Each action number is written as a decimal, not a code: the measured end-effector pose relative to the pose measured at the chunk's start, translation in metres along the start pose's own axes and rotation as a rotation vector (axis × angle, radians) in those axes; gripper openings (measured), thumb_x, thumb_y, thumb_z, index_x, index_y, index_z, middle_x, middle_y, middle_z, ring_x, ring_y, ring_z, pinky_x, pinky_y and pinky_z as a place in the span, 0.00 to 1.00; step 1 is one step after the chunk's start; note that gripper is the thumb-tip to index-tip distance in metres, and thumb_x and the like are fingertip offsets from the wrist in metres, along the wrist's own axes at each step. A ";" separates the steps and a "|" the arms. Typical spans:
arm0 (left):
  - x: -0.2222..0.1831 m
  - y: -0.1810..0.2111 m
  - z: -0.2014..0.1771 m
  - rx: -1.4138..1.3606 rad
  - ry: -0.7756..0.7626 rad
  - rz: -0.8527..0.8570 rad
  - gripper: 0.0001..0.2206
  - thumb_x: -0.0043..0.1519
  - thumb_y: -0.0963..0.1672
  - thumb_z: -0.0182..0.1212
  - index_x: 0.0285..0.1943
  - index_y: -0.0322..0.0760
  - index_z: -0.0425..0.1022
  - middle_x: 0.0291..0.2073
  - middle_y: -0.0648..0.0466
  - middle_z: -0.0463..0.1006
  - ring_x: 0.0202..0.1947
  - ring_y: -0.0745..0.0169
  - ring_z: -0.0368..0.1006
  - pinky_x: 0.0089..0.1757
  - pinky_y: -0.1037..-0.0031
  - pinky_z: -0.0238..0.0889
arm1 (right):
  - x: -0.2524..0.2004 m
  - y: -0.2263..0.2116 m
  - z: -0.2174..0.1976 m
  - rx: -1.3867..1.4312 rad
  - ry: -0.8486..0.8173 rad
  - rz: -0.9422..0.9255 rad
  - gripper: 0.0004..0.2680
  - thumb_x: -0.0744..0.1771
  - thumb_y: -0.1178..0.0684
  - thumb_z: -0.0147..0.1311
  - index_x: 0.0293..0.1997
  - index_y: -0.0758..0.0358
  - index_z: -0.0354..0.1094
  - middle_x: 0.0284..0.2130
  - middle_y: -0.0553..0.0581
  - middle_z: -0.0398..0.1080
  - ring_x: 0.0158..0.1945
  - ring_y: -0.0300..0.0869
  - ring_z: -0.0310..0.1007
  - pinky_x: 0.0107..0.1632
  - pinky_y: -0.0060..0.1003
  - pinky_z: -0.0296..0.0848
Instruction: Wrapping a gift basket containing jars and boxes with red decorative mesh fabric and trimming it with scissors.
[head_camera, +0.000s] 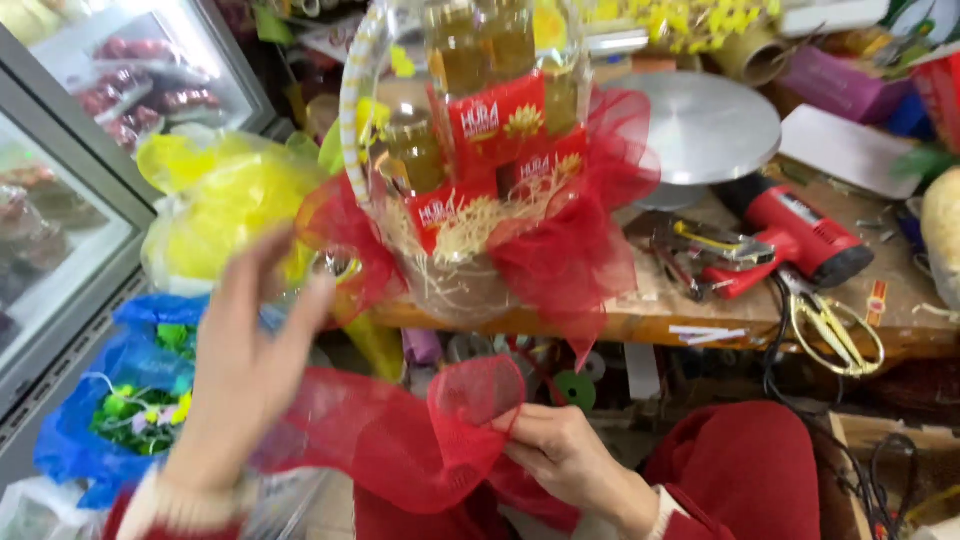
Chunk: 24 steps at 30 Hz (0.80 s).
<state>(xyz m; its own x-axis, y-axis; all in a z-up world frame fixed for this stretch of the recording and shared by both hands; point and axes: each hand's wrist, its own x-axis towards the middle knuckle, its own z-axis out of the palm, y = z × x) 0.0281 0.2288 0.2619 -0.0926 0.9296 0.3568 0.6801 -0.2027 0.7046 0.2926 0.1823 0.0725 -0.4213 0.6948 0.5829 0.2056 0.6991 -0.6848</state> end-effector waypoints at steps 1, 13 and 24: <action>0.029 0.001 0.004 -0.002 0.037 0.091 0.30 0.64 0.53 0.54 0.73 0.36 0.64 0.68 0.45 0.71 0.66 0.51 0.68 0.60 0.60 0.61 | 0.001 -0.004 -0.003 0.029 0.019 0.005 0.06 0.70 0.59 0.55 0.50 0.65 0.76 0.43 0.54 0.80 0.44 0.44 0.84 0.46 0.32 0.78; 0.105 0.024 0.060 0.097 -0.063 0.032 0.43 0.64 0.64 0.29 0.82 0.35 0.51 0.67 0.44 0.68 0.64 0.42 0.65 0.55 0.50 0.58 | -0.026 0.026 -0.033 0.000 0.168 0.120 0.05 0.68 0.56 0.57 0.44 0.63 0.78 0.37 0.52 0.81 0.40 0.41 0.83 0.45 0.32 0.79; 0.039 0.050 0.052 0.102 -0.083 0.117 0.40 0.73 0.58 0.35 0.79 0.16 0.54 0.63 0.17 0.66 0.69 0.14 0.56 0.65 0.39 0.45 | 0.053 0.112 -0.047 -0.042 0.335 0.117 0.03 0.64 0.63 0.58 0.28 0.64 0.72 0.30 0.59 0.69 0.34 0.52 0.71 0.42 0.47 0.73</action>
<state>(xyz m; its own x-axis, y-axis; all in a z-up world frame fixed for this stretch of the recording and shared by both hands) 0.0960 0.2709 0.2789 0.0492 0.9244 0.3781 0.7531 -0.2830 0.5939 0.3353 0.3056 0.0471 -0.0807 0.7823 0.6176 0.2739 0.6132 -0.7409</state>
